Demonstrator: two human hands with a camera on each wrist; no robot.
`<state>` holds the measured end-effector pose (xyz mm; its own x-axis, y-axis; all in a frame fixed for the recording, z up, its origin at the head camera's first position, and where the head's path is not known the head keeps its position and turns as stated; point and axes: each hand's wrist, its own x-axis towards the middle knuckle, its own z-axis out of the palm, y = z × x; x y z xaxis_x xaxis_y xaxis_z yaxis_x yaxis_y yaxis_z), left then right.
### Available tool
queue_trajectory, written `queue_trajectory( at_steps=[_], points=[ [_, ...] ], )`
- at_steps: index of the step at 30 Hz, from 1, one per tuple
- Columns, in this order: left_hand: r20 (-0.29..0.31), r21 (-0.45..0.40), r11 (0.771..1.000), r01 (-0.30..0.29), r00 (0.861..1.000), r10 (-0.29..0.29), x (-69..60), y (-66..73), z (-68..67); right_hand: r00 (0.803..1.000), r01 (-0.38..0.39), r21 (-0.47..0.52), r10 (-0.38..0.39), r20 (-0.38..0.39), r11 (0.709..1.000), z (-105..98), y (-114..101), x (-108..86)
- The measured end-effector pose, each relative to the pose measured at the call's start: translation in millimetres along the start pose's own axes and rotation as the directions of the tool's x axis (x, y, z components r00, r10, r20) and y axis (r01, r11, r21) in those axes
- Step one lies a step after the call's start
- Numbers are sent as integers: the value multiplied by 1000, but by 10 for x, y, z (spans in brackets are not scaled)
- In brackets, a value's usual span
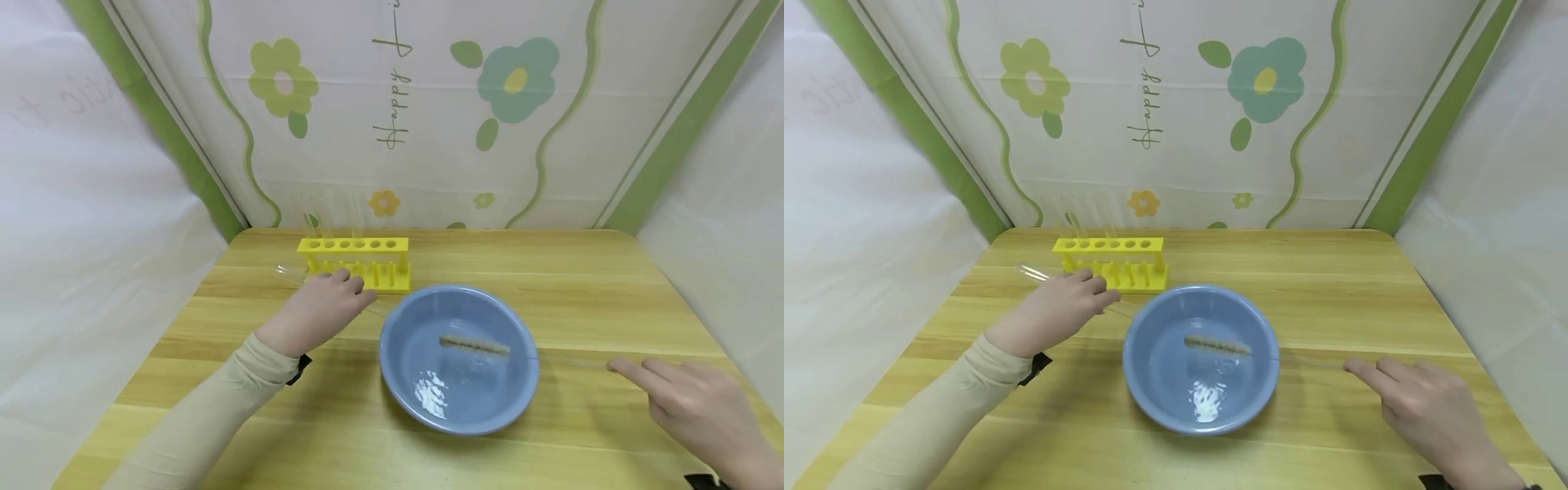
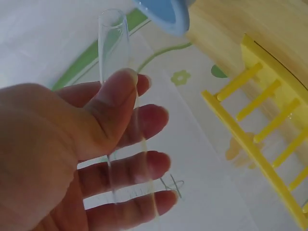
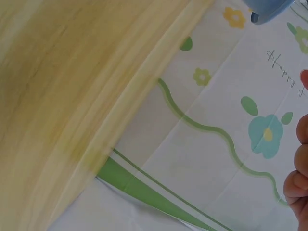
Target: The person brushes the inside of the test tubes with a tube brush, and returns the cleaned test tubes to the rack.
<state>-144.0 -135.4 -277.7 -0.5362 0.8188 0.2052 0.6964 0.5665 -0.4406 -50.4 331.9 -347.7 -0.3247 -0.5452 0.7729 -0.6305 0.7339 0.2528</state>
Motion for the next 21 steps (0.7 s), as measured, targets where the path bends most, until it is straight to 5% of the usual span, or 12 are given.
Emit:
queue_trajectory(
  at_steps=[9, 21],
  points=[
    [-92, 280, 953, -118, 985, 149, 116, 186, -107, 999, -3, -1, 3, -32, 1000, 1, -44, 2],
    [-50, 331, 933, -144, 984, 170, 164, 236, -122, 999, -14, 3, 14, -36, 1000, 15, -113, 62]
  ],
)
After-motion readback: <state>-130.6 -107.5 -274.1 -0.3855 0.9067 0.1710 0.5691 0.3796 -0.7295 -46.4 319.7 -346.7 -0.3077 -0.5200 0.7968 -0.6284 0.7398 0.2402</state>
